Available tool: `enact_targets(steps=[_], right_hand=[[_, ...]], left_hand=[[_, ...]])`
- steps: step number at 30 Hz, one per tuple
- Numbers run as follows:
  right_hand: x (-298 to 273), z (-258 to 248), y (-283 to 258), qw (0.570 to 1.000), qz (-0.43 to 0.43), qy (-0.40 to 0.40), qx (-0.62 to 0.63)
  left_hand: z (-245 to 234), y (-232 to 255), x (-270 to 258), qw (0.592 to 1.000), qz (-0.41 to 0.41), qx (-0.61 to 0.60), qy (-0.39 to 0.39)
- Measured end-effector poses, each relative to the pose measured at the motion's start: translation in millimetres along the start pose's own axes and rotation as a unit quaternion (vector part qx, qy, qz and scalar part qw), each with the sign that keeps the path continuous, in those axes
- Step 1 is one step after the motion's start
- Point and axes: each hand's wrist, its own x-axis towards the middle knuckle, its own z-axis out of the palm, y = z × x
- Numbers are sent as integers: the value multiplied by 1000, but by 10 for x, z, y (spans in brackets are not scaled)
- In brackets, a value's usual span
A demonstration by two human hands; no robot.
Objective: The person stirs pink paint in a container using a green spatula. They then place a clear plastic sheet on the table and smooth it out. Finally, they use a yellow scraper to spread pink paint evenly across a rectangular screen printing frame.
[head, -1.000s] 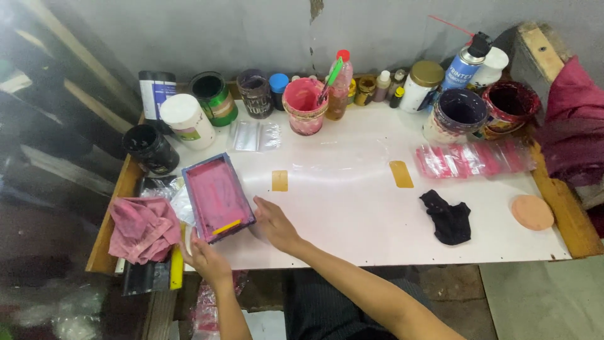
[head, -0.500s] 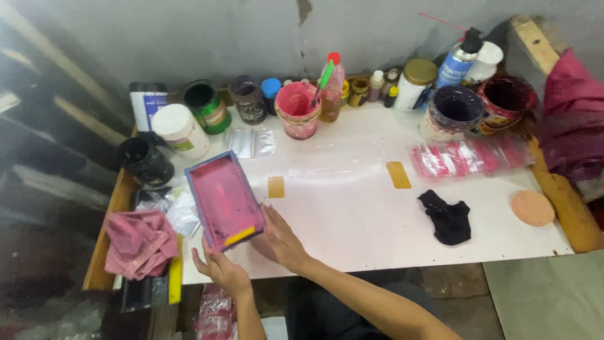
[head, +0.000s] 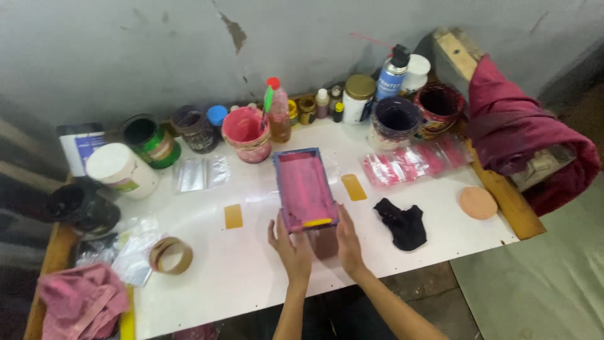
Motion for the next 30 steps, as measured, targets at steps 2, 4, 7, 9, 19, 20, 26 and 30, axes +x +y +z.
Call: enact_targets(steps=[2, 4, 7, 9, 19, 20, 26, 30], right_hand=[[191, -198, 210, 999, -29, 21, -8], [382, -359, 370, 997, -57, 39, -16], [656, -540, 487, 991, -99, 59, -63], [738, -598, 505, 992, -84, 74, -65], [962, -744, 557, 993, -65, 60, -83], [950, -735, 503, 990, -67, 62, -105], [1003, -723, 448, 979, -43, 75, -182], [958, -706, 469, 978, -12, 64, -196]], left_hand=[[280, -168, 133, 996, 81, 33, -8], [507, -384, 238, 985, 159, 65, -15], [783, -641, 379, 984, 155, 76, -32], [906, -667, 447, 986, 132, 100, -30], [1013, -464, 535, 972, 42, 208, -98], [1007, -457, 529, 968, 41, 225, -107], [982, -357, 513, 949, 53, 281, -133], [955, -248, 494, 945, 49, 294, -135]])
